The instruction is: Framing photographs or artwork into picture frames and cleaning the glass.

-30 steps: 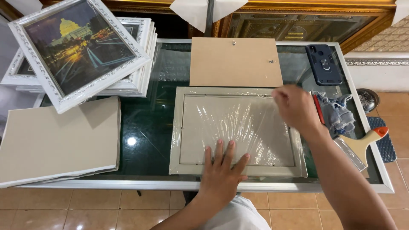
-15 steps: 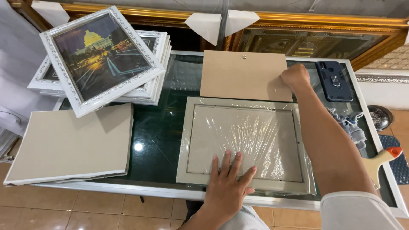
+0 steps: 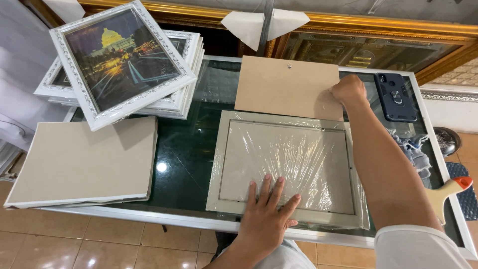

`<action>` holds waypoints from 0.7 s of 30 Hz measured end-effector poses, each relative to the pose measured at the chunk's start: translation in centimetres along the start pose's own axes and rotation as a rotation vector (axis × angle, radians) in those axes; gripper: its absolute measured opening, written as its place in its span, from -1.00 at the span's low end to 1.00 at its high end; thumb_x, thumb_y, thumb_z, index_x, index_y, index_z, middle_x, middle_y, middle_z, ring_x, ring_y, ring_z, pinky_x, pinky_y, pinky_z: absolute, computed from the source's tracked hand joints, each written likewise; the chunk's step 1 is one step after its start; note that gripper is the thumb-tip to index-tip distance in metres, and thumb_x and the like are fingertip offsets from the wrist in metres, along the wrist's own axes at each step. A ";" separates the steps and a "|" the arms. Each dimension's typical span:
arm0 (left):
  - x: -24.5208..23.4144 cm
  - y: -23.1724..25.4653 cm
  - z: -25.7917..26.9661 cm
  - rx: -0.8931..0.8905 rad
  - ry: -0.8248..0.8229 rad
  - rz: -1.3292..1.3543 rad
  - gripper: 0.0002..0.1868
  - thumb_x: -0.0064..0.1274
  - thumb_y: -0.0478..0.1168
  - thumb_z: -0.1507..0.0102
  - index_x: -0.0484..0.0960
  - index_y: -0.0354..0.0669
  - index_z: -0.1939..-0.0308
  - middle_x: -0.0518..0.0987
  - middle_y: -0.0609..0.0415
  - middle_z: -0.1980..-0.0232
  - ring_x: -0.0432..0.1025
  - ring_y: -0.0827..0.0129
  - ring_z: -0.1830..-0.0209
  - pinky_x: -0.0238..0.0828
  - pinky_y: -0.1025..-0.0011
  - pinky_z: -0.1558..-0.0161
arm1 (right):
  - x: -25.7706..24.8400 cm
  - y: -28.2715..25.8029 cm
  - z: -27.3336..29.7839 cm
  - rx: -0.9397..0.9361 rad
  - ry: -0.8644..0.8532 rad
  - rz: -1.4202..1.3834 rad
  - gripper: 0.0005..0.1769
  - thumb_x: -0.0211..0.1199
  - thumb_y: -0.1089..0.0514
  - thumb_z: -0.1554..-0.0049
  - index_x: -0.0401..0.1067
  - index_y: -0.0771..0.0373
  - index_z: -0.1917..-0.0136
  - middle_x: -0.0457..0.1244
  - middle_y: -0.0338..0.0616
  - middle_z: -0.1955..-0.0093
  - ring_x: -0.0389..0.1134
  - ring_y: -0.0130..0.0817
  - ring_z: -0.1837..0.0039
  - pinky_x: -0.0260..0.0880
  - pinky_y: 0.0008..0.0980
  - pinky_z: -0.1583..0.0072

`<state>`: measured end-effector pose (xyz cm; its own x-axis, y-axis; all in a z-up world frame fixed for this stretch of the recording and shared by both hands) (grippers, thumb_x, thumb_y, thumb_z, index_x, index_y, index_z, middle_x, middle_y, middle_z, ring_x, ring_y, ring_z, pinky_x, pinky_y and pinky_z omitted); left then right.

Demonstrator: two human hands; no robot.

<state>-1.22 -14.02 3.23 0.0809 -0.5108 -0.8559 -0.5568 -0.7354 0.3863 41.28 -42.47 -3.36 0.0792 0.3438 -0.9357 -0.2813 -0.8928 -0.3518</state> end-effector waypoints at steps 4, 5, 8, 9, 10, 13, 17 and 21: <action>-0.1 0.1 0.0 0.005 0.020 -0.011 -0.41 0.05 0.11 -0.33 0.48 0.08 -0.43 0.17 -0.35 -0.56 -0.03 -0.34 -0.58 -0.21 -0.41 -0.39 | -0.1 0.3 -0.4 0.021 -0.037 -0.077 -0.58 0.45 0.02 -0.07 0.57 0.41 -0.04 0.39 0.24 -0.12 0.42 0.05 -0.15 0.41 -0.13 -0.18; -0.1 0.0 0.0 0.004 0.025 -0.017 -0.41 0.05 0.11 -0.33 0.48 0.09 -0.42 0.18 -0.35 -0.56 -0.03 -0.35 -0.58 -0.21 -0.41 -0.39 | -1.1 0.0 0.9 0.116 -0.046 -0.221 -0.58 0.46 0.04 -0.10 0.52 0.44 -0.03 0.40 0.22 -0.06 0.46 -0.04 -0.08 0.45 -0.17 -0.12; 0.1 0.0 0.0 0.007 0.025 -0.017 -0.40 0.05 0.12 -0.33 0.48 0.08 -0.42 0.18 -0.35 -0.55 -0.02 -0.36 -0.57 -0.20 -0.41 -0.39 | -3.9 -1.7 2.7 0.002 0.049 -0.747 -0.92 0.31 0.25 -0.14 0.50 0.33 0.10 0.37 -0.05 0.10 0.39 -0.33 0.11 0.38 -0.25 0.09; 0.1 0.1 0.0 0.012 0.022 -0.014 -0.40 0.05 0.12 -0.33 0.48 0.08 -0.42 0.18 -0.35 -0.55 -0.02 -0.36 -0.57 -0.20 -0.41 -0.39 | -4.0 -1.2 2.7 0.008 0.053 -0.746 -0.92 0.31 0.25 -0.14 0.50 0.33 0.10 0.37 -0.05 0.10 0.39 -0.33 0.11 0.38 -0.25 0.09; 0.0 0.1 0.0 0.012 0.023 -0.021 -0.40 0.05 0.12 -0.32 0.48 0.08 -0.42 0.18 -0.35 -0.55 -0.02 -0.36 -0.56 -0.20 -0.41 -0.39 | -6.5 -2.1 3.2 -0.279 0.273 -0.795 -0.94 0.29 0.31 -0.19 0.47 0.35 0.12 0.33 -0.12 0.15 0.33 -0.39 0.11 0.34 -0.33 0.06; -0.1 0.0 -0.1 0.017 0.030 -0.037 -0.38 0.06 0.13 -0.30 0.48 0.08 -0.42 0.18 -0.35 -0.54 -0.02 -0.36 -0.56 -0.19 -0.41 -0.39 | -12.1 -3.2 9.1 -0.647 0.589 -0.888 -0.83 0.27 0.35 -0.32 0.35 0.37 0.12 0.22 -0.23 0.17 0.18 -0.49 0.12 0.24 -0.44 0.05; 0.0 0.2 0.1 0.018 0.026 -0.057 -0.37 0.09 0.12 -0.27 0.48 0.07 -0.40 0.18 -0.34 -0.53 -0.02 -0.35 -0.55 -0.19 -0.42 -0.38 | -16.6 -1.7 17.6 -0.758 0.728 -0.976 -0.74 0.25 0.37 -0.46 0.24 0.36 0.05 0.13 -0.28 0.10 0.06 -0.58 0.13 0.18 -0.55 0.07; -0.4 0.2 -0.3 0.030 0.007 -0.056 -0.38 0.09 0.11 -0.28 0.48 0.05 -0.40 0.18 -0.34 -0.53 -0.03 -0.34 -0.55 -0.20 -0.43 -0.38 | -18.2 -0.1 24.1 -0.655 0.601 -1.053 -0.74 0.25 0.38 -0.47 0.27 0.34 0.06 0.19 -0.27 0.11 0.11 -0.62 0.14 0.20 -0.59 0.03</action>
<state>-1.15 -14.09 3.79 0.1180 -0.4727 -0.8733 -0.5757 -0.7491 0.3277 16.85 -41.64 14.29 0.4161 0.9088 -0.0307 0.6526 -0.3219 -0.6859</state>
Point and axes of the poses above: each hand's wrist, its own z-axis away from the middle knuckle, its own x-axis out of the palm, y = z × x, the point moved 8 cm from there along -z, towards the middle knuckle
